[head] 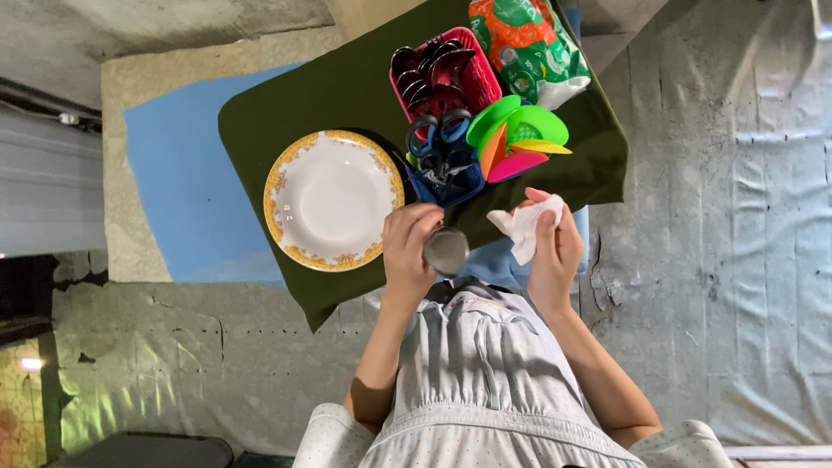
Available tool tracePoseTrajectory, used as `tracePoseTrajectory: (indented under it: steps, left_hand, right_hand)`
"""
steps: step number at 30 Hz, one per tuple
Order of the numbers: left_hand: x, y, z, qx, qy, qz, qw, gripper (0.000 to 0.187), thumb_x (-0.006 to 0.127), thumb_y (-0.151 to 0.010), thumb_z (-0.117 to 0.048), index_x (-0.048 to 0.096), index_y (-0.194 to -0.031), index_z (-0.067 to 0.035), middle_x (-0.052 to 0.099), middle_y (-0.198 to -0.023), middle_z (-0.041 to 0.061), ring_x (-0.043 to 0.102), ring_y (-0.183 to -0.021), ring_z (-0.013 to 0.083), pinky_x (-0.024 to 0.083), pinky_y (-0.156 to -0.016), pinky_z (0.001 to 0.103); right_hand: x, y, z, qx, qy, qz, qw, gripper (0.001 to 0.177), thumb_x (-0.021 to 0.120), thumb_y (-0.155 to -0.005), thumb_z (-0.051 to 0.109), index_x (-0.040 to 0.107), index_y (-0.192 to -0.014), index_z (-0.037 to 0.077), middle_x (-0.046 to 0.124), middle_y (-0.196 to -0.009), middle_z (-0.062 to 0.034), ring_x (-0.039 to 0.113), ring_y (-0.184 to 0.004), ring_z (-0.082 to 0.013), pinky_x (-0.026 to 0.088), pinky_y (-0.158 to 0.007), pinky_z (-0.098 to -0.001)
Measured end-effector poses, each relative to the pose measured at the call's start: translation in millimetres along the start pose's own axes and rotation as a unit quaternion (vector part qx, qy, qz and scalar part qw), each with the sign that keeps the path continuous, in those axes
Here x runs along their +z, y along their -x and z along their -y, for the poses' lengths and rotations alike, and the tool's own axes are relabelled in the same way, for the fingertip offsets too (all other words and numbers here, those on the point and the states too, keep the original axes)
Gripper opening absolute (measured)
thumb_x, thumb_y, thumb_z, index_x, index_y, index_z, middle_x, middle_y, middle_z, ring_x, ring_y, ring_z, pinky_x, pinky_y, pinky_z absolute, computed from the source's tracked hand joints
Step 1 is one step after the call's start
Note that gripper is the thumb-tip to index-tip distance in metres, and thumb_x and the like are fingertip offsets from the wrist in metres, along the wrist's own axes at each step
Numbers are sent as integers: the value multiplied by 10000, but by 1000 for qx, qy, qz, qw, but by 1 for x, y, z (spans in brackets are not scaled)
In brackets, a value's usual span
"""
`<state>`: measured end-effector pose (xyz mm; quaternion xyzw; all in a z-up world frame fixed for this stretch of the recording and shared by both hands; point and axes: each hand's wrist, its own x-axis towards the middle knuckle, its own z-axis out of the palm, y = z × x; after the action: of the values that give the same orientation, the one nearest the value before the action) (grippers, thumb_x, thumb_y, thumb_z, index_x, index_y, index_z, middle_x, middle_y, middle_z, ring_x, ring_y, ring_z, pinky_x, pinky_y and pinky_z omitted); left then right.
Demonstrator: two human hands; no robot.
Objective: The person wipes several pieces of metal cutlery with a white paper towel on a plate and places them into a red plastic cutlery holder. The person handles spoons, forks, and a knife one at a time, wiping each before moving it to the holder.
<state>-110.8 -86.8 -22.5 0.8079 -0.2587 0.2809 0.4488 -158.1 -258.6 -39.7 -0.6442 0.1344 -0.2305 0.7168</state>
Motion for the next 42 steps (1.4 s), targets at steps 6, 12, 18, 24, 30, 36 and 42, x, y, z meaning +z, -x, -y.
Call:
tracePoseTrajectory:
  steps: [6,12,18,24,30,36,42]
  left_hand:
    - [-10,3,-22,-36,22,-82,996,244,565,-935,102,674,-1125,-6,689,-1022,97,654,-907,239,506,-941,387]
    - [-7,71,-8,-163,-34,-79,983,131,481,-1048,-44,600,-1001,-71,677,-752,40,636,-604,248,560,-682,328]
    - [-1,88,-50,-368,46,-65,926,182,465,-1062,-166,615,-1033,-67,608,-577,72,592,-517,223,508,-567,361]
    - [14,103,-60,-398,46,-37,915,119,469,-1036,-120,577,-1082,-100,564,-520,70,563,-466,255,446,-507,329]
    - [12,112,-61,-412,39,-3,910,149,478,-1045,-165,619,-1003,-138,546,-503,59,521,-441,265,430,-501,329]
    - [-5,89,-79,-412,17,30,911,185,471,-1061,-187,642,-1005,-146,587,-558,99,544,-431,281,462,-504,326]
    - [-20,74,-90,-424,-15,73,903,201,480,-1061,-224,643,-1036,-109,660,-630,179,626,-546,457,491,-515,449]
  right_hand:
    - [-5,2,3,165,-183,54,968,372,428,-1121,320,666,-1312,107,720,-1223,-77,684,-1120,-164,549,-974,-350]
    - [-13,4,-14,226,-188,157,943,442,326,-1124,304,493,-1478,98,545,-1464,-114,522,-1367,-269,385,-1167,-500]
    - [6,7,-14,331,-280,240,869,509,292,-1106,355,474,-1490,76,558,-1458,-109,553,-1335,-269,409,-1135,-497]
    - [22,26,-21,353,-295,321,828,461,371,-1093,272,413,-1491,42,525,-1460,-107,494,-1377,-200,361,-1179,-442]
    - [19,26,-38,141,-47,376,915,255,593,-1040,63,641,-790,69,503,-690,40,417,-636,-60,397,-588,-199]
    - [18,13,-33,56,59,366,927,460,653,-1032,125,533,-590,83,444,-493,44,336,-534,-56,281,-467,-222]
    - [14,-22,-7,-25,172,389,905,512,674,-1011,166,420,-572,102,356,-401,14,272,-434,-81,233,-421,-238]
